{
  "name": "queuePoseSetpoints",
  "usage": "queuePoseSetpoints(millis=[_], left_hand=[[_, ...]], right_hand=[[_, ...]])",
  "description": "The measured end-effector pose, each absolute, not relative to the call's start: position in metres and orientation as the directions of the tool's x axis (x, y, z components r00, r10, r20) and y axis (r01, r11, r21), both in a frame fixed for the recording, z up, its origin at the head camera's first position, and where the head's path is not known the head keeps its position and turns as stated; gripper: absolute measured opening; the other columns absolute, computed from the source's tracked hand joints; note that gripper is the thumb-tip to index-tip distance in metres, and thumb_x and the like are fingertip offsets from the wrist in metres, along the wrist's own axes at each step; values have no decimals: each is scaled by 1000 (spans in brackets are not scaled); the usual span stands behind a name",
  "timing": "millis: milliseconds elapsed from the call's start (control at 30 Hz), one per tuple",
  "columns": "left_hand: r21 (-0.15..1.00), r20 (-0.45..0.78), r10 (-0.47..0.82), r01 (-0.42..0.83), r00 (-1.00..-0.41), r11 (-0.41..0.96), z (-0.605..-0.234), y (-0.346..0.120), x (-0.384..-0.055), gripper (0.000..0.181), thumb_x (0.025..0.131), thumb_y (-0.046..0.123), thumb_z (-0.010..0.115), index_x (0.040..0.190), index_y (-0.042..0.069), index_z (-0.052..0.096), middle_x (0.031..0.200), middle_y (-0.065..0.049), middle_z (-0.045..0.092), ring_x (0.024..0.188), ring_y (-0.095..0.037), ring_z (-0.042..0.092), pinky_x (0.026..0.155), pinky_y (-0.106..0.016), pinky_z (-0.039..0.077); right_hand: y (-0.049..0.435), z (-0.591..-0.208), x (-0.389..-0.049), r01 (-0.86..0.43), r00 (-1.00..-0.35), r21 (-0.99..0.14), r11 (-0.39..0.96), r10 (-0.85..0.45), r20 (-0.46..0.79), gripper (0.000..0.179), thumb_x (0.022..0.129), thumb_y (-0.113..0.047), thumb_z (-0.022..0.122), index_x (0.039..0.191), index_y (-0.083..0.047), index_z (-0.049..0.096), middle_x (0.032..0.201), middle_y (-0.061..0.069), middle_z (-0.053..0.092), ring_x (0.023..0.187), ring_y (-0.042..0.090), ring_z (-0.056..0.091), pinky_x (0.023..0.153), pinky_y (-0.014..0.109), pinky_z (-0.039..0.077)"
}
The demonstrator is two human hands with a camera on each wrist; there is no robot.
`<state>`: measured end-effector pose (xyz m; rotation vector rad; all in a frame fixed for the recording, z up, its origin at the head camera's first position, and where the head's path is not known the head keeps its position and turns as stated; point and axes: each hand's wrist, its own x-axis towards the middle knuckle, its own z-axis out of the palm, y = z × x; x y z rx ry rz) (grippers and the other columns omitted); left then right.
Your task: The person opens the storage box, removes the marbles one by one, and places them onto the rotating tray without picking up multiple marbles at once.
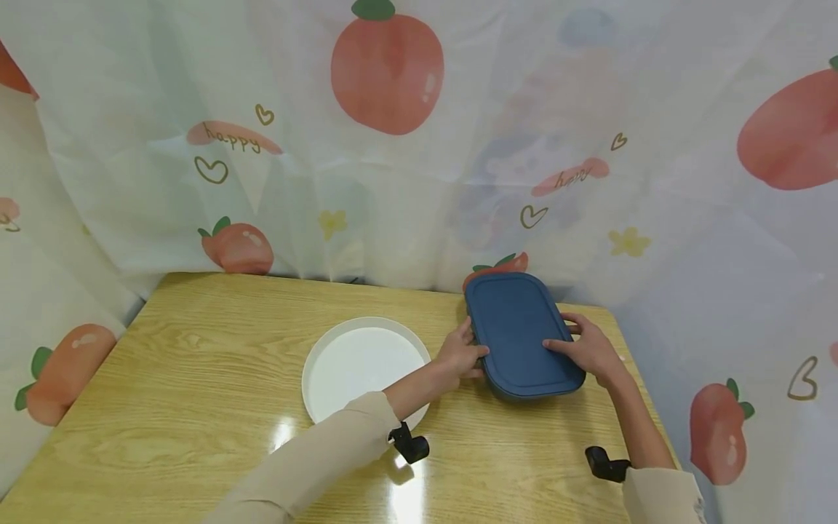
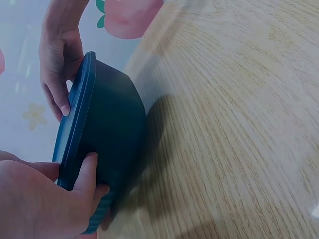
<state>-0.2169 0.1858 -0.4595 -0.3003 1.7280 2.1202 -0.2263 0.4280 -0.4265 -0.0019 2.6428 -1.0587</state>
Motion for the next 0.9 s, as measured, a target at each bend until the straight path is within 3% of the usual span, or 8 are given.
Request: queuePoseSetpoints(millis=[367,667,900], left_hand=[[877,-398,226,-441,-889,-192,-462,174,-212,76,92,-11,61,158,11,30,151,-23,40,121,-41,57,82,-50,56],[874,-379,272,-439,-885,-210,-461,164,-203,78,91,-12,59,158,11,27,148,-20,46,102,-36,68,79,-46,58],[866,-385,269,-446,-883,-226,-458,160,-197,77,90,-14,60,157,11,30,149,-21,45,110,-36,65,78,-48,58]], right_hand=[[420,-421,-211,87,-968,-651,755,-92,-235,87,97,-37,66,152,11,19,142,46,26,114,61,50,81,57,54],[414,-420,-198,79,-977,-640,765,-68,-203,87,96,-36,67,152,10,20,142,45,27,113,61,50,80,56,55],[411,-418,-189,76,-980,-632,771,-60,-192,87,96,-36,67,152,11,19,141,44,29,111,60,51,78,55,56]])
